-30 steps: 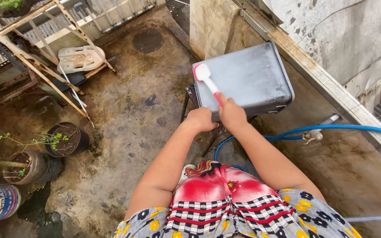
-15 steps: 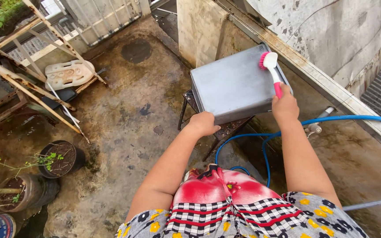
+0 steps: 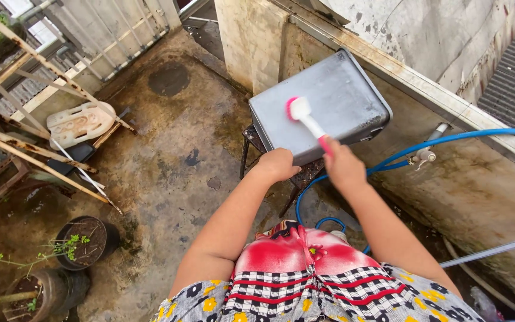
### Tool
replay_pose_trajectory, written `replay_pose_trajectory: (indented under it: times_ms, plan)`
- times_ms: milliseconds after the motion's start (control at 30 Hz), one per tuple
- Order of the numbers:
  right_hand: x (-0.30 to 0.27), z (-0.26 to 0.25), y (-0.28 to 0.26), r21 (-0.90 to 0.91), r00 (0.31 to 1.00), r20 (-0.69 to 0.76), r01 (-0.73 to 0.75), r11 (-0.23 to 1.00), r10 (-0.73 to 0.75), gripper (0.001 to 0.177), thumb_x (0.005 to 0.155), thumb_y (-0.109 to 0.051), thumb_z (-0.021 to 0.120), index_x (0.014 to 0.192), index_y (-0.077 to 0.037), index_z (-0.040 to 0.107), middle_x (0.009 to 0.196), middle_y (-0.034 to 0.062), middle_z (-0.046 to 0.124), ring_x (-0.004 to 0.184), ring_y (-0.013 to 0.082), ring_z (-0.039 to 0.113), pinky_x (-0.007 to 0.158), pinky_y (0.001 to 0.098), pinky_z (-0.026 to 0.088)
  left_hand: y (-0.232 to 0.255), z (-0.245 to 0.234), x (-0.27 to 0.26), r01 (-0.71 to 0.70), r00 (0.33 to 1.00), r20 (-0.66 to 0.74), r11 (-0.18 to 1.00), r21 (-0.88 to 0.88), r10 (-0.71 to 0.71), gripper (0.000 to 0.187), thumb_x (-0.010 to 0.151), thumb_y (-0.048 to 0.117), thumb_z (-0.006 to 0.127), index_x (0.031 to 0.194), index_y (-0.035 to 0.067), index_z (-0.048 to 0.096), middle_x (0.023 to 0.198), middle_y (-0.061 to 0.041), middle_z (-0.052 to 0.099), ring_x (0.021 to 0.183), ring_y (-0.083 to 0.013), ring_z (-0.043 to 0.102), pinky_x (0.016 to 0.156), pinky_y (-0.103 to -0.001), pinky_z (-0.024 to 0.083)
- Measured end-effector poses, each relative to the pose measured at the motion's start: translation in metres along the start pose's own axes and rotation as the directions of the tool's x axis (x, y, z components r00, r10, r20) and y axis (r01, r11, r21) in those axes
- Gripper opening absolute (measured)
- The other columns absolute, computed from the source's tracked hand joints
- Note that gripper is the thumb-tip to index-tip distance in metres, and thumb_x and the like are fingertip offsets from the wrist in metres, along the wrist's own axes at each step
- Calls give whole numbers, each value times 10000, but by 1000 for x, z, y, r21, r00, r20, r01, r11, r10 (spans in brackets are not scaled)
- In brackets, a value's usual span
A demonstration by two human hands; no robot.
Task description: Washing a grey plastic trash can using a hose and a scrubbing brush outdoors.
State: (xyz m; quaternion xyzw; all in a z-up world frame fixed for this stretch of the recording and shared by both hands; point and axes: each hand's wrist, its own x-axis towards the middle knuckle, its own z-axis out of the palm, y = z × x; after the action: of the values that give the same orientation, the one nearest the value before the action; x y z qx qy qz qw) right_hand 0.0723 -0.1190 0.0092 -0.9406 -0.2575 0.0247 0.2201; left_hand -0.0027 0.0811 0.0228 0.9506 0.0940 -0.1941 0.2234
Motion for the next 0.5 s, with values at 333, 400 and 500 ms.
replay_pose_trajectory:
  times_ms: [333, 400, 500]
  plan:
    - [29, -20, 82, 39, 969, -225, -99, 994, 106, 563, 973, -191, 674, 1510, -191, 505, 1165, 259, 663, 1044, 486, 632, 846, 582, 509, 1, 5, -1, 55, 998, 8, 998, -17, -55, 514, 923, 475, 692, 1032, -23, 757, 1059, -211, 742, 1006, -378, 716, 872, -462, 586]
    - [15, -6, 80, 43, 980, -197, -4, 999, 12, 572, 966, -187, 675, 1514, -188, 510, 1162, 263, 649, 1035, 483, 635, 867, 568, 520, 2, 5, -1, 68, 998, -8, 997, -30, -68, 515, 925, 479, 687, 1031, -21, 756, 1050, -210, 746, 997, -378, 720, 869, -464, 587]
    - [-20, 12, 66, 127, 976, -123, 194, 973, -179, 558, 939, -192, 681, 1478, -196, 536, 1162, 218, 657, 1015, 453, 656, 840, 537, 547, 8, 6, 2, 94, 995, -38, 994, -46, -96, 510, 912, 479, 697, 1029, -14, 754, 1054, -210, 742, 999, -379, 716, 876, -465, 581]
